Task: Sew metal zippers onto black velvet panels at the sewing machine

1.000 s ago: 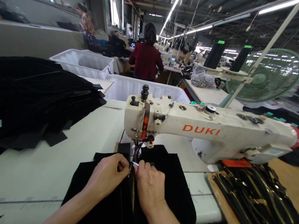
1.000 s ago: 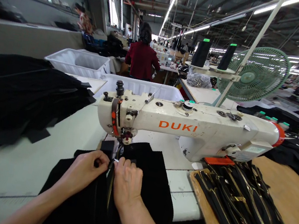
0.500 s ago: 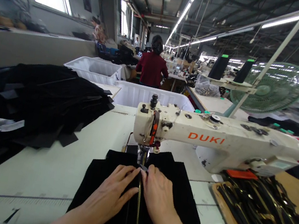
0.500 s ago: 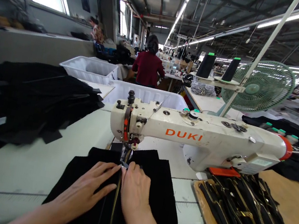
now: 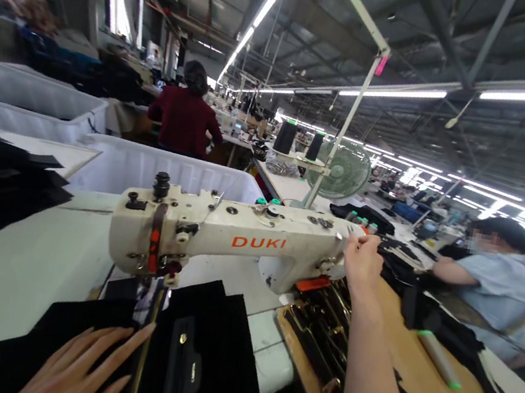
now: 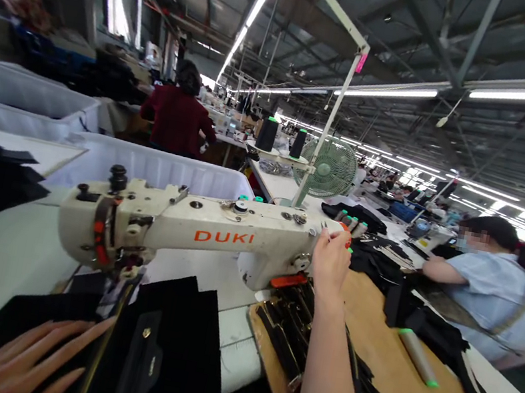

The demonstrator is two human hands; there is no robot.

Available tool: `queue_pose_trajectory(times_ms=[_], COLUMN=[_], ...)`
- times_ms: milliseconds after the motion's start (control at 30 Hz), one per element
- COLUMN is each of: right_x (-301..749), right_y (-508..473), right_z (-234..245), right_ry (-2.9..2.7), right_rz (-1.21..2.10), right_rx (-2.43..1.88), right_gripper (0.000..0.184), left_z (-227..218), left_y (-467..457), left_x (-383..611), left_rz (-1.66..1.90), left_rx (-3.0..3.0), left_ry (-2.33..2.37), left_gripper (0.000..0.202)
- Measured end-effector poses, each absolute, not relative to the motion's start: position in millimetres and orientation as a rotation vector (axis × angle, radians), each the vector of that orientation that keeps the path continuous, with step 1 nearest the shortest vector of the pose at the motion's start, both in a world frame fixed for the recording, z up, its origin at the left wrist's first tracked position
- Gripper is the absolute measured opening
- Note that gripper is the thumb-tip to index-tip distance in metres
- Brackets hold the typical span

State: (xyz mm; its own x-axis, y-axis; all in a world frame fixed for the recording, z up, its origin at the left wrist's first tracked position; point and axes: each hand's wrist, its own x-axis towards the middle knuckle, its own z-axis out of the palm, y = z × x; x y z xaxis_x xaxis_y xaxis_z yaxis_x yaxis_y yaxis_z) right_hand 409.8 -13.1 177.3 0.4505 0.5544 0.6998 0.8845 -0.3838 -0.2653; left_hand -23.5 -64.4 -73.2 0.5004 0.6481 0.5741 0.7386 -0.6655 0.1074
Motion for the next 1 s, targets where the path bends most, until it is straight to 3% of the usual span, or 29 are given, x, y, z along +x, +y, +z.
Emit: queue_pose_trajectory(times_ms=[100,200,267,333,400,500,767,900,1000], right_x=[405,353,304,253,213,189,183,189,194], right_y=[-7,-22,-41,-56,-59,-40,15,-3,-17], right_z=[177,145,112,73,38,4,-4,-3,-2], right_ry=[-1.252,-1.208,-1.643,-2.203,-2.543,-2.569,-2.484,-2.464,-2.448], right_rz=[-0.603,-0.732,-0.691,-0.255,0.011,0.061,0.070,0.141,0.109], right_rx=[-2.085,-1.931,-1.517,-1.135,-0.936,-0.920,-0.975,-0.982,-0.944], right_gripper=[0.049,0.067,0.049,0.027,0.033,0.039,0.022,0.030,0.033], left_z=[-36,-8,-1,0,-1,-5,-11,-22,-25], left_y=[-85,-92,-93,-94,-95,-88,-47,-57,-64], left_x=[-12,-2,-1,-3,-5,-9,-22,-27,-29], left_rz=[-0.815,-0.712,-0.668,-0.653,-0.667,-0.705,-0.666,-0.754,-0.898], left_rx=[-2.584,-2.671,-2.724,-2.759,-2.770,-2.773,-2.710,-2.673,-2.599], left_ry=[-1.303,-1.429,-1.497,-1.529,-1.518,-1.458,-1.530,-1.570,-1.705], left_gripper=[0.050,0.046,0.047,0.049,0.049,0.049,0.047,0.063,0.056])
